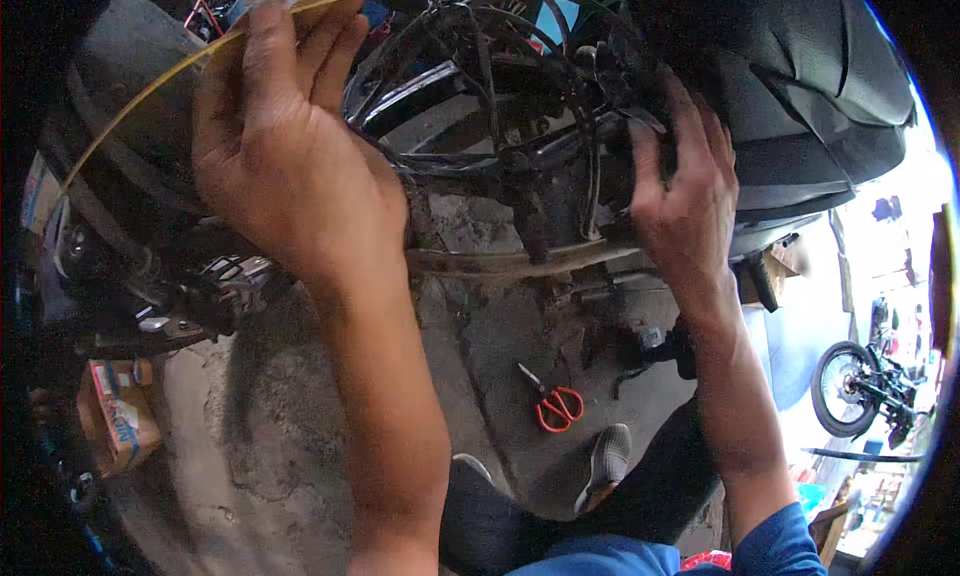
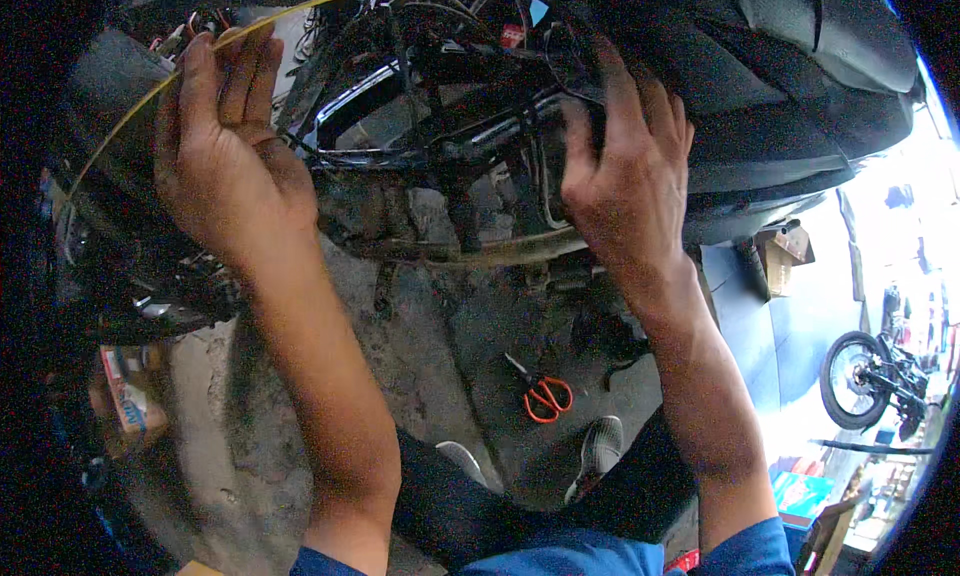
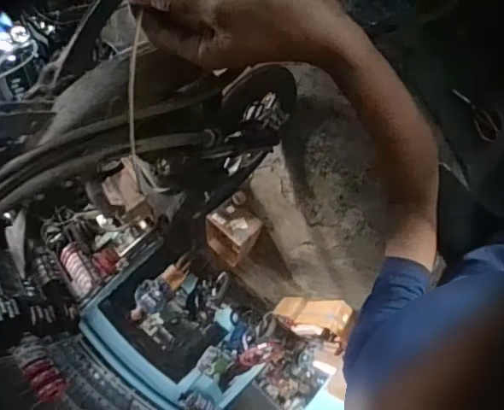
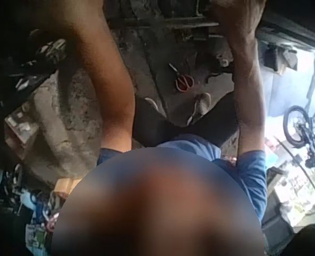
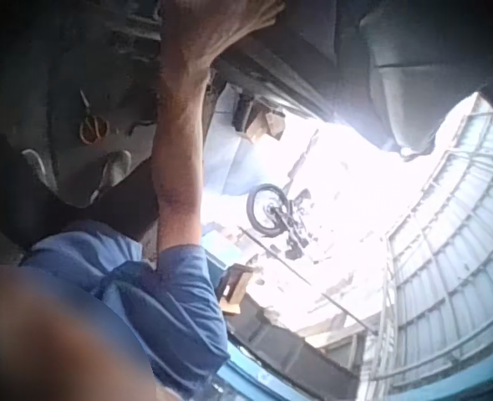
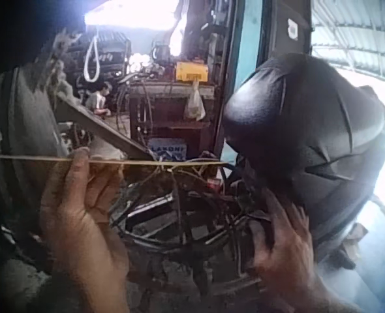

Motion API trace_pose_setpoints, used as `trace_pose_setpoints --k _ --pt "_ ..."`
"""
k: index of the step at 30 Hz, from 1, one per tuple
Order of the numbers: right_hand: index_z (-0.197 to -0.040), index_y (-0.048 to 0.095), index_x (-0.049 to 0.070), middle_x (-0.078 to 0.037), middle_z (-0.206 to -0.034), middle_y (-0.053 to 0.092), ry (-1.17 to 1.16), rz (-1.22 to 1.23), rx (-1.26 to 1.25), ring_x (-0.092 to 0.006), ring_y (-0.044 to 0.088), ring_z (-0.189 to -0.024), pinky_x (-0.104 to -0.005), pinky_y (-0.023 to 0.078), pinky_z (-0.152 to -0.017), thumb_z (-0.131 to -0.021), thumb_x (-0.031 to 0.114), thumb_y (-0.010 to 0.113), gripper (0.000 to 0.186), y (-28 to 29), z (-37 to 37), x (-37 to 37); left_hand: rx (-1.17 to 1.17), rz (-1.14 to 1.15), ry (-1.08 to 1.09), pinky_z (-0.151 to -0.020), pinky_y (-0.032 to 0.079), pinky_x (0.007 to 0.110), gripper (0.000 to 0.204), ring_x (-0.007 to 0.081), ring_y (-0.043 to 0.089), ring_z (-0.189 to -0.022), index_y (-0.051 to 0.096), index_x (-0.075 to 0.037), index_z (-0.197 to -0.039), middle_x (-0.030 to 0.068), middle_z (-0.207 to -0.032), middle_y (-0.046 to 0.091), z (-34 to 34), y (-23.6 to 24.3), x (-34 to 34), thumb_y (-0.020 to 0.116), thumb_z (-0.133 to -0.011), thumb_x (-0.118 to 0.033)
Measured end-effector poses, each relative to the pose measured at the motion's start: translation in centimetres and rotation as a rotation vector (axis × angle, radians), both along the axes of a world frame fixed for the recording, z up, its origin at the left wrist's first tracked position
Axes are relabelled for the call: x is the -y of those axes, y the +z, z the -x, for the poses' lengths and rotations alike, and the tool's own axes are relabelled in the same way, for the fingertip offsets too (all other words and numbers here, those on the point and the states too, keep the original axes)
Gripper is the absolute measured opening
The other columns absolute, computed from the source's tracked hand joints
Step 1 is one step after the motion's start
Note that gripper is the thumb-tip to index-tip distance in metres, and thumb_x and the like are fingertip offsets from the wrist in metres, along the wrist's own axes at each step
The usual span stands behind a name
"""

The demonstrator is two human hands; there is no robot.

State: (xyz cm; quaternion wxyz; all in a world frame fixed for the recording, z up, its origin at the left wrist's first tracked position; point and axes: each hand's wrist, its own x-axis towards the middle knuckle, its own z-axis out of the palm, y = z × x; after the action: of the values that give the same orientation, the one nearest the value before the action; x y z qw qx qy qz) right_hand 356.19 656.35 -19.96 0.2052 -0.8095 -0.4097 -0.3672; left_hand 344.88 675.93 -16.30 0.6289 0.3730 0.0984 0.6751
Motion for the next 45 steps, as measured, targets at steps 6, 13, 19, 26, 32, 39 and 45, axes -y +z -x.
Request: trace_pose_setpoints --k 6,13,19,26,32,39,45 --pt "-0.140 0.046 0.002 -0.022 -0.129 0.056 -0.046 0.027 -0.164 -0.0383 0.056 -0.121 -0.0477 0.045 -0.102 -0.097 0.018 0.057 0.047 0.1 1.3 -1.1 0.231 -0.071 -0.424 -0.078 0.061 0.035 0.017 0.0269 0.072 -0.081 0.063 0.005 -0.106 0.0153 -0.092 0.070 1.7 0.5 0.4 0.061 -0.093 -0.006" --pt "-0.137 0.050 0.003 -0.021 -0.132 0.056 -0.061 0.066 -0.050 -0.0364 0.055 -0.123 -0.0461 0.044 -0.103 -0.097 0.015 0.057 0.042 -0.5 0.2 0.5 0.069 -0.027 -0.178 -0.074 0.058 0.029 0.015 0.0196 0.070 -0.078 0.060 0.009 -0.099 0.0145 -0.087 0.067 -0.1 1.2 2.6 0.054 -0.098 -0.005" --pt "-0.129 0.059 0.007 -0.018 -0.125 0.063 0.013 0.125 0.045 -0.0323 0.059 -0.119 -0.0439 0.047 -0.100 -0.095 0.014 0.060 0.034 3.1 3.1 -0.9 -0.063 -0.093 0.003 -0.070 0.057 0.028 0.012 0.0186 0.070 -0.076 0.061 0.007 -0.095 0.0134 -0.083 0.067 1.5 2.9 1.0 0.056 -0.097 -0.004" --pt "-0.121 0.064 0.013 -0.009 -0.118 0.068 0.215 0.093 0.351 -0.0216 0.067 -0.106 -0.0349 0.053 -0.091 -0.094 0.012 0.064 0.028 12.3 0.4 -0.8 -0.095 -0.062 0.082 -0.069 0.058 0.027 0.010 0.0195 0.070 -0.075 0.061 0.006 -0.101 0.0141 -0.082 0.068 -2.5 3.7 1.6 0.058 -0.096 -0.003" --pt "-0.119 0.064 0.011 -0.009 -0.119 0.065 0.290 0.088 0.494 -0.0250 0.063 -0.112 -0.0356 0.050 -0.094 -0.090 0.006 0.066 0.030 15.0 -1.8 -4.6 -0.116 -0.231 0.029 -0.071 0.059 0.035 0.015 0.0211 0.070 -0.077 0.064 0.004 -0.102 0.0124 -0.088 0.069 -3.7 1.0 -1.1 0.058 -0.098 -0.009" --pt "-0.107 0.064 0.000 -0.016 -0.109 0.066 0.407 0.107 0.378 -0.0336 0.061 -0.107 -0.0434 0.047 -0.096 -0.085 0.010 0.068 0.024 14.5 -2.0 -7.9 -0.071 -0.123 -0.160 -0.070 0.062 0.033 0.016 0.0212 0.070 -0.077 0.062 0.006 -0.102 0.0123 -0.089 0.068 -3.1 3.5 -0.8 0.062 -0.096 -0.009" --pt "-0.109 0.064 0.003 -0.015 -0.105 0.068 0.402 0.180 0.386 -0.0302 0.064 -0.104 -0.0422 0.047 -0.095 -0.085 0.018 0.068 0.028 14.6 -2.2 -8.8 -0.227 -0.268 -0.116 -0.071 0.062 0.033 0.018 0.0199 0.070 -0.077 0.063 0.006 -0.103 0.0120 -0.091 0.068 -3.3 4.3 -0.4 0.063 -0.095 -0.010"
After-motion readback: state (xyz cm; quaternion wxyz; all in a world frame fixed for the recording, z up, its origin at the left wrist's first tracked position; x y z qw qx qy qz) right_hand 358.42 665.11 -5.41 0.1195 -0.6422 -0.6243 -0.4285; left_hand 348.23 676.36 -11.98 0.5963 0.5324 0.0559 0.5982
